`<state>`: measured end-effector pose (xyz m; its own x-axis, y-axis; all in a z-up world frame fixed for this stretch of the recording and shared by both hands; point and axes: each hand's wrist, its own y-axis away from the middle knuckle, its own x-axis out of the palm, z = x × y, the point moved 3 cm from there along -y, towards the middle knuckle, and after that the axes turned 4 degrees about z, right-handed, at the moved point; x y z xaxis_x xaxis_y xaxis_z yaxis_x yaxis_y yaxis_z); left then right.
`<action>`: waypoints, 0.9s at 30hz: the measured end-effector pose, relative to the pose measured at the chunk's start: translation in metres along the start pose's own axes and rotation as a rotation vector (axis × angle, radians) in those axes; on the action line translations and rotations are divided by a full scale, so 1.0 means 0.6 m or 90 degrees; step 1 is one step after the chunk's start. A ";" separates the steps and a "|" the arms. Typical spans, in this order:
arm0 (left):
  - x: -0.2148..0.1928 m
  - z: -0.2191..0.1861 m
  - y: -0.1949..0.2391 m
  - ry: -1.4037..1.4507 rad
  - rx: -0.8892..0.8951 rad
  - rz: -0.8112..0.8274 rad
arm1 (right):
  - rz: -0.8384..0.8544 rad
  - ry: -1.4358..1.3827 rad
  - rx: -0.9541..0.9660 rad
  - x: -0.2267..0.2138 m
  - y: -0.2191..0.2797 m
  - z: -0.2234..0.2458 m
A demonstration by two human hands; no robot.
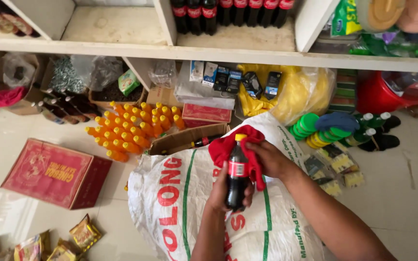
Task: Wiping soda bottles with a cloth and organizing them on a shelf.
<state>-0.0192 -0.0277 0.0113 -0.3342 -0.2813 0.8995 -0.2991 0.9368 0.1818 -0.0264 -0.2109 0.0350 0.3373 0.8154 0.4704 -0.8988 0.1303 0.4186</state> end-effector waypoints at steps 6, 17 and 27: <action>-0.031 0.036 -0.011 0.094 -0.004 0.201 | 0.062 -0.085 -0.063 -0.041 -0.014 -0.056; 0.018 -0.031 -0.007 -0.273 0.180 -0.185 | -0.322 0.234 -0.199 0.053 0.045 0.084; 0.119 -0.051 0.023 -1.035 0.215 -0.380 | 0.139 0.936 -0.171 0.088 0.069 0.190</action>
<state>-0.0198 -0.0286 0.0900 -0.5274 -0.6384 -0.5606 -0.7860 0.6172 0.0366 -0.0141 -0.2269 0.1657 -0.2317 0.6328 -0.7388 -0.9707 -0.1002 0.2186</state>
